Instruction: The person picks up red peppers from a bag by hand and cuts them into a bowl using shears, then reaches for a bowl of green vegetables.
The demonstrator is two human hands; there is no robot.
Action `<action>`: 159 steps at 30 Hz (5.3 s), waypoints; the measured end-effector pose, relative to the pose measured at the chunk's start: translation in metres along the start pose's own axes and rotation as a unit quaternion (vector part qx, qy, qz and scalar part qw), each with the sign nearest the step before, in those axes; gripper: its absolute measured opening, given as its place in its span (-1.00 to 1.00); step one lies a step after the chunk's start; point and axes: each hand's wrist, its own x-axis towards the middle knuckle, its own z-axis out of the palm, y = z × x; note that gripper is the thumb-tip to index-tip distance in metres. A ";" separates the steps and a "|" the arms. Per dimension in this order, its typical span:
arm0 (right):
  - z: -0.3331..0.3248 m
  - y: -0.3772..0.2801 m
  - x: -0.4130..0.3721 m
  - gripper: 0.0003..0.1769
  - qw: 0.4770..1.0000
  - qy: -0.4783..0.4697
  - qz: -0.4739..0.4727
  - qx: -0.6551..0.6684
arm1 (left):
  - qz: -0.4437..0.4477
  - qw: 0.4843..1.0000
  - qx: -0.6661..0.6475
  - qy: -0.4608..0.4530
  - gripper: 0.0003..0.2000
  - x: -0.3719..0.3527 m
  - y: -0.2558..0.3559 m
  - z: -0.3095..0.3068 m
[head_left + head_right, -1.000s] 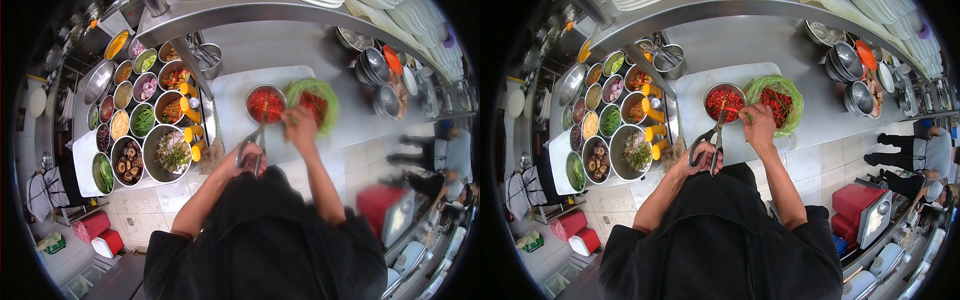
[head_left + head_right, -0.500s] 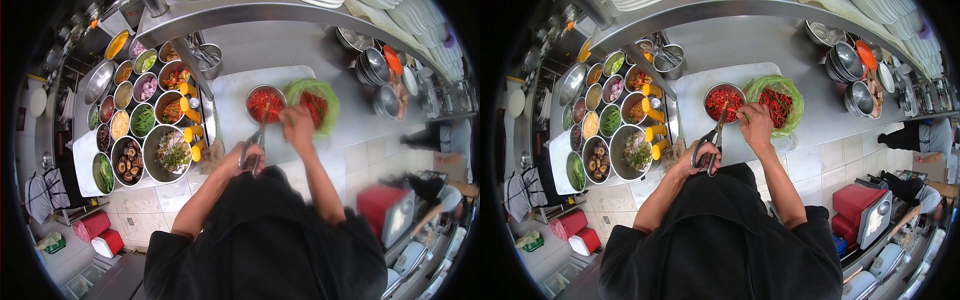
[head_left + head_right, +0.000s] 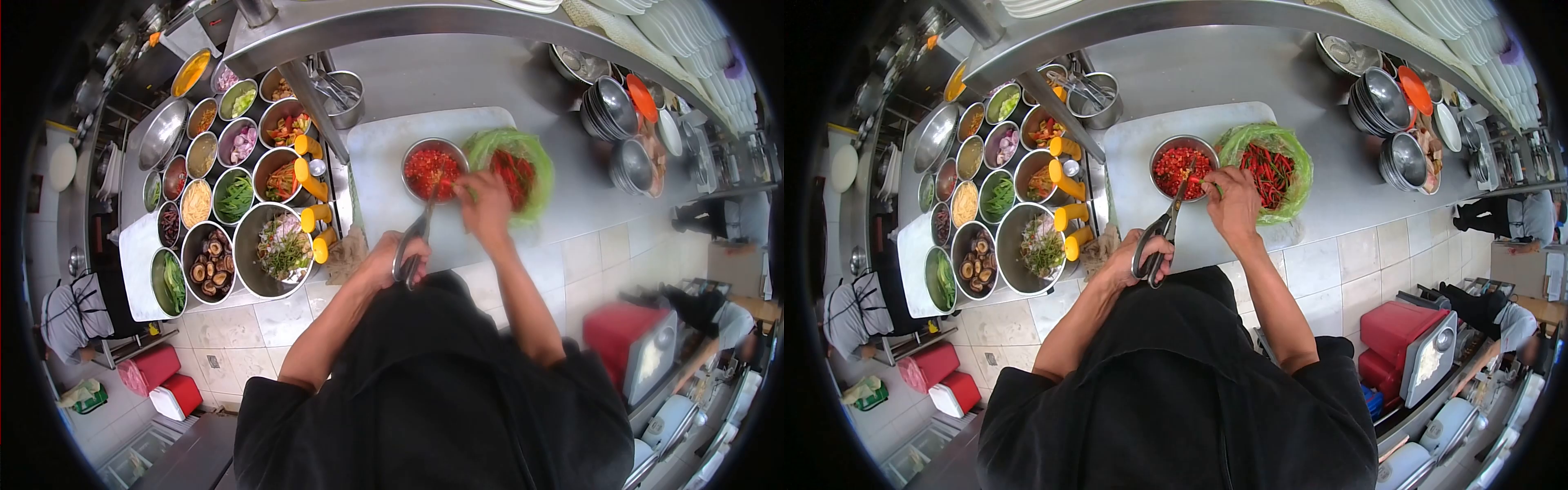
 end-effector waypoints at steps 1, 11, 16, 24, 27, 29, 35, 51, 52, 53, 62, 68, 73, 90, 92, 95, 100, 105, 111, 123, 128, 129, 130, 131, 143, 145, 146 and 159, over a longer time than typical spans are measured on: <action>0.000 0.001 0.000 -0.87 1.000 0.005 0.000 0.002 | 0.008 1.000 0.010 0.013 -0.67 0.000 -0.001 -0.001; -0.001 -0.011 0.002 -0.88 1.000 0.000 0.001 0.028 | -0.032 0.997 -0.047 -0.043 -0.69 -0.001 0.000 -0.002; 0.001 -0.007 0.003 -0.89 1.000 0.012 -0.005 0.012 | -0.007 1.000 0.014 0.002 -0.68 -0.005 -0.001 -0.001; -0.002 -0.012 0.005 -0.88 1.000 0.002 -0.015 0.027 | -0.037 0.995 -0.090 -0.037 -0.66 -0.001 -0.008 -0.001; -0.001 -0.013 0.006 -0.88 0.999 -0.005 -0.028 0.024 | -0.026 0.998 -0.042 -0.039 -0.68 -0.002 -0.002 0.001; 0.001 -0.010 0.005 -0.88 0.999 -0.007 -0.026 0.019 | -0.012 0.999 0.017 -0.029 -0.68 -0.002 0.001 0.000; 0.001 -0.007 0.004 -0.89 1.000 0.002 -0.017 0.016 | -0.021 0.999 -0.036 -0.023 -0.65 -0.010 0.001 0.000; 0.003 -0.007 0.004 -0.89 1.000 -0.004 -0.014 0.026 | -0.020 0.998 -0.057 -0.019 -0.67 -0.010 0.001 -0.001; 0.002 -0.008 0.005 -0.89 1.000 -0.006 -0.011 0.026 | -0.034 0.997 -0.064 -0.029 -0.67 -0.008 -0.002 -0.002; 0.001 -0.010 0.005 -0.89 1.000 -0.008 -0.008 0.027 | -0.048 0.996 -0.070 -0.039 -0.67 -0.007 -0.003 -0.003; 0.006 -0.007 0.004 -0.89 0.999 -0.018 -0.006 0.034 | -0.005 0.999 0.027 0.031 -0.65 -0.008 -0.002 0.004; 0.003 -0.010 0.005 -0.89 0.999 -0.022 0.000 0.034 | -0.028 0.998 -0.050 -0.024 -0.65 -0.013 0.000 0.002; 0.002 -0.013 0.006 -0.90 0.999 -0.032 -0.017 0.037 | -0.030 0.999 -0.019 -0.031 -0.68 -0.010 0.003 0.005; -0.007 -0.070 0.041 -0.80 0.983 -0.044 -0.075 0.160 | 0.011 1.000 -0.023 -0.019 -0.66 -0.003 -0.008 0.003; 0.004 -0.112 0.043 -0.81 0.967 -0.086 -0.126 0.204 | 0.043 0.998 -0.034 -0.026 -0.66 0.007 -0.022 -0.003; 0.040 -0.178 0.032 -0.82 0.916 -0.170 -0.203 0.301 | 0.092 0.994 -0.058 -0.010 -0.75 0.003 -0.029 -0.003; 0.047 -0.209 0.032 -0.56 0.902 -0.210 -0.242 0.291 | 0.114 0.993 -0.024 -0.001 -0.83 0.004 -0.044 -0.013; 0.014 -0.119 0.045 -0.76 0.957 -0.097 -0.110 0.252 | 0.056 0.998 -0.033 -0.011 -0.74 -0.007 -0.018 -0.002; -0.018 0.090 0.041 -0.88 0.989 0.043 0.106 -0.091 | 0.057 0.998 -0.032 -0.001 -0.71 -0.010 -0.015 0.001; -0.024 0.116 0.039 -0.86 0.965 -0.030 0.172 -0.193 | 0.033 0.999 -0.033 0.016 -0.72 -0.011 -0.009 0.009; -0.034 0.118 0.034 -0.89 0.981 0.012 0.119 -0.150 | 0.040 0.998 -0.043 0.020 -0.71 -0.012 -0.010 0.010; -0.038 0.117 0.032 -0.89 0.984 0.024 0.097 -0.148 | 0.041 0.998 -0.044 0.021 -0.71 -0.011 -0.010 0.010; -0.042 0.116 0.029 -0.89 0.986 0.018 0.094 -0.136 | 0.041 0.998 -0.045 0.020 -0.71 -0.012 -0.011 0.009; -0.048 0.115 0.027 -0.89 0.988 0.013 0.091 -0.125 | 0.042 0.998 -0.045 0.020 -0.71 -0.011 -0.011 0.009; -0.067 0.027 0.006 -0.90 0.994 -0.055 0.005 0.090 | 0.003 0.998 -0.060 -0.035 -0.68 -0.002 -0.018 -0.004; -0.054 0.020 0.005 -0.90 0.992 -0.079 0.009 0.102 | -0.006 0.996 -0.079 -0.044 -0.66 0.000 -0.020 -0.005; -0.046 0.020 0.005 -0.89 0.992 -0.078 0.004 0.100 | -0.006 0.996 -0.067 -0.056 -0.64 0.002 -0.023 -0.009; -0.018 0.010 0.009 -0.87 0.990 -0.078 -0.021 0.114 | -0.011 0.988 -0.123 -0.095 -0.66 0.004 -0.023 -0.012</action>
